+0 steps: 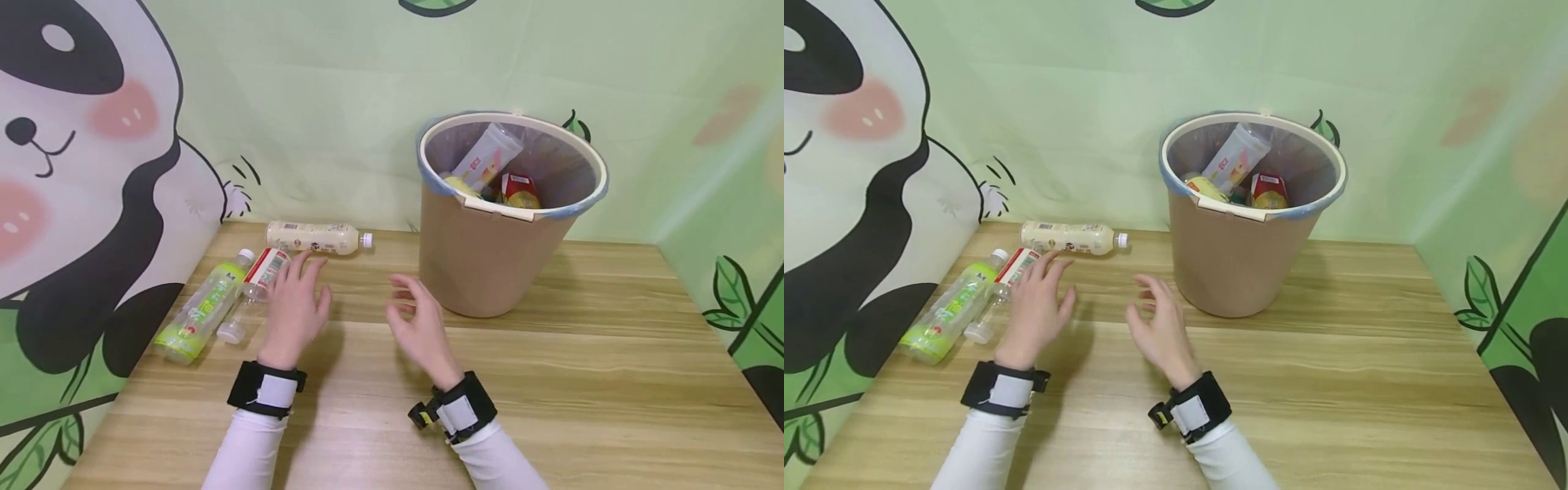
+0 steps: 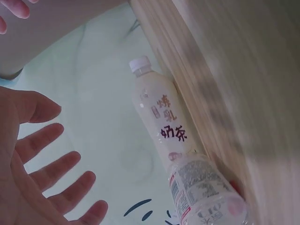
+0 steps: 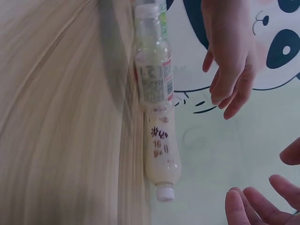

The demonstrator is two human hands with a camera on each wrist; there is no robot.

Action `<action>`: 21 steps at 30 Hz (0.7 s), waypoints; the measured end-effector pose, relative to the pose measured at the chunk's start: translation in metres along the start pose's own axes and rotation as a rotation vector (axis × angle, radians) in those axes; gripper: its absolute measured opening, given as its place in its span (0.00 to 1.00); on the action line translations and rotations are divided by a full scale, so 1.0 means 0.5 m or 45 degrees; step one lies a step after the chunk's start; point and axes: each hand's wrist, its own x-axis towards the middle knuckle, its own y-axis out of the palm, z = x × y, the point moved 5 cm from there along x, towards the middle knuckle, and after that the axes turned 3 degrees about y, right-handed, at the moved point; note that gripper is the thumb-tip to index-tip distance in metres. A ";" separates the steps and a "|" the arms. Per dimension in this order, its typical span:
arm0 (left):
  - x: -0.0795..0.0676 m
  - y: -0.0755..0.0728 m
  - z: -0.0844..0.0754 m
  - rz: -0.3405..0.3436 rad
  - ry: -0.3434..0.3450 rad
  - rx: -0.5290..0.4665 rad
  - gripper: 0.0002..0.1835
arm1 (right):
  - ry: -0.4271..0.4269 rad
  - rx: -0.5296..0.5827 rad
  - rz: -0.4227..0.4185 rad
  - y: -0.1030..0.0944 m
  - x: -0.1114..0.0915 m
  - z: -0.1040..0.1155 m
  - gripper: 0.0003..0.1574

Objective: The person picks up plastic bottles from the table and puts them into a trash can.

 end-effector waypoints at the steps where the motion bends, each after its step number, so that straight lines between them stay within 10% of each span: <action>1: 0.005 -0.001 0.004 0.006 -0.009 0.009 0.25 | 0.035 0.030 -0.006 0.003 0.002 -0.003 0.24; 11: 0.062 -0.032 0.070 0.058 -0.085 0.122 0.27 | 0.277 0.301 0.027 0.051 0.029 -0.023 0.26; 21: 0.081 -0.018 0.161 0.319 -0.341 0.223 0.34 | 0.333 0.367 0.089 0.093 0.034 -0.018 0.29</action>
